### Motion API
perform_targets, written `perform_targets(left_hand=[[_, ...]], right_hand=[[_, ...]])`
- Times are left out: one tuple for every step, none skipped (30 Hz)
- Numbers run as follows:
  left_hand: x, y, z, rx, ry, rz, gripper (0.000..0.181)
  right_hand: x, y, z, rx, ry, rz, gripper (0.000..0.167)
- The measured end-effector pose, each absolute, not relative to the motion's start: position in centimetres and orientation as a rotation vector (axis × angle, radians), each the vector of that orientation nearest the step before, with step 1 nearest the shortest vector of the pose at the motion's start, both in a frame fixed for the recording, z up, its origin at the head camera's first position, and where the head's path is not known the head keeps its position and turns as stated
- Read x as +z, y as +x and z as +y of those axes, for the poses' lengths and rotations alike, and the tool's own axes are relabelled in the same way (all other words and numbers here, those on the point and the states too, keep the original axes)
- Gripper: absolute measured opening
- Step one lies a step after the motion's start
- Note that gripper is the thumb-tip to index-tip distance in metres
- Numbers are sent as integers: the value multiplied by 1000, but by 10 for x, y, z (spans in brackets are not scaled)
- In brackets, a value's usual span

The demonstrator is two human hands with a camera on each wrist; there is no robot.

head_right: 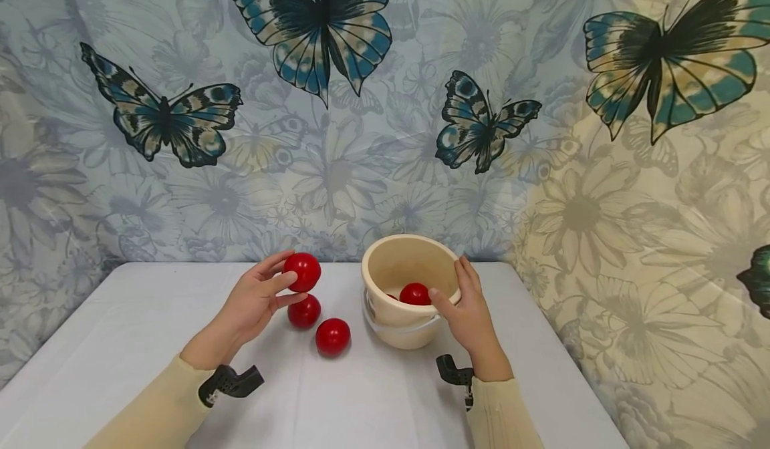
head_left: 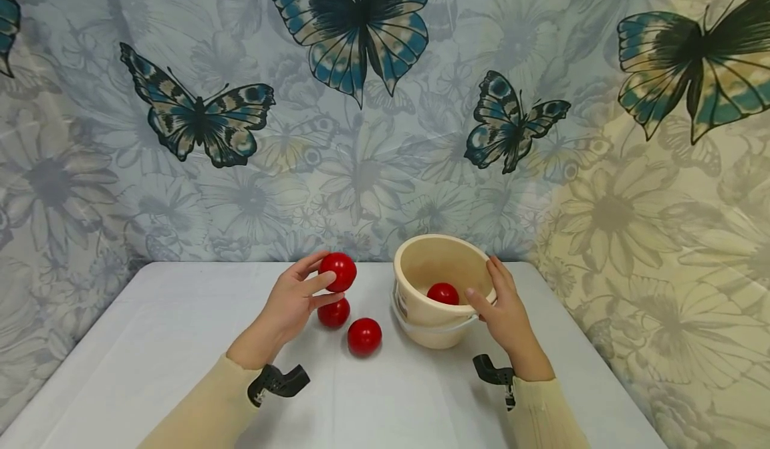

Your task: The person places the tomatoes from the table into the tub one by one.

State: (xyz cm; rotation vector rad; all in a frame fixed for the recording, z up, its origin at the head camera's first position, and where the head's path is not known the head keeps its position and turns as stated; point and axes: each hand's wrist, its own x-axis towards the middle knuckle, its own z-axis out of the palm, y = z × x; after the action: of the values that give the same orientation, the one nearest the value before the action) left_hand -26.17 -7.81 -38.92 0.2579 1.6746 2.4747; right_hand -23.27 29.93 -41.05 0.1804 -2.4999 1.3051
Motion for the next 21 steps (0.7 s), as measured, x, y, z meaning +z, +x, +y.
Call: perform_targets(left_hand=[[-385,-263,-73,2473,274,1682,56],[-382,-264,-69,2469,292,1693,55],[-378,-265,-64,2462,315,1708,54],[-375,-266,-59,2455,334,1717,53],[-371,-267,-54,2451,351,1721,52],[-368,-268,-50,2447,364,1722,51],[-364,-270,-45,2443,378,1721,50],[-362,-271,-40,2440,391,1718,50],[-359,-273,-35,2439,403,1709,49],[-356,-274,-29,2436,411,1701,49],[-354,-275,-24,2432,429,1698,50],[-352,-276,-19,2424,445,1700,51],[-350,-277,-13,2414,463,1709,51],[-348,-278,-8,2402,477,1718,51],[-347,-279,-2,2392,493,1724,51],[-345,-280,3,2382,510,1734,51],[-344,-281,9,2374,524,1742,51],[-343,-282,13,2370,528,1742,51],[-343,-283,18,2368,530,1742,50],[-343,-285,22,2368,530,1739,51],[-342,-286,26,2369,527,1739,51]], right_hand=[[-410,-233,299,1308,180,-2500,84],[-410,-232,299,1310,179,-2500,84],[-410,-232,299,1311,178,-2500,84],[-410,-232,299,1313,178,-2500,84],[-410,-232,298,1316,179,-2500,84],[-410,-232,298,1318,179,-2499,84],[-409,-232,298,1319,180,-2498,84],[-409,-232,298,1320,182,-2497,84],[-409,-232,298,1321,185,-2496,84],[-409,-232,298,1322,187,-2495,84],[-409,-232,298,1320,187,-2495,84],[-409,-231,298,1320,188,-2494,84],[-409,-231,299,1319,189,-2493,83],[-409,-231,299,1321,190,-2492,83],[-409,-231,299,1321,190,-2492,83],[-409,-231,299,1321,189,-2492,83],[-409,-231,299,1323,189,-2492,83],[-409,-231,299,1326,190,-2490,83],[-409,-231,299,1326,190,-2490,83],[-409,-231,299,1330,190,-2489,83],[-408,-231,299,1332,190,-2489,83]])
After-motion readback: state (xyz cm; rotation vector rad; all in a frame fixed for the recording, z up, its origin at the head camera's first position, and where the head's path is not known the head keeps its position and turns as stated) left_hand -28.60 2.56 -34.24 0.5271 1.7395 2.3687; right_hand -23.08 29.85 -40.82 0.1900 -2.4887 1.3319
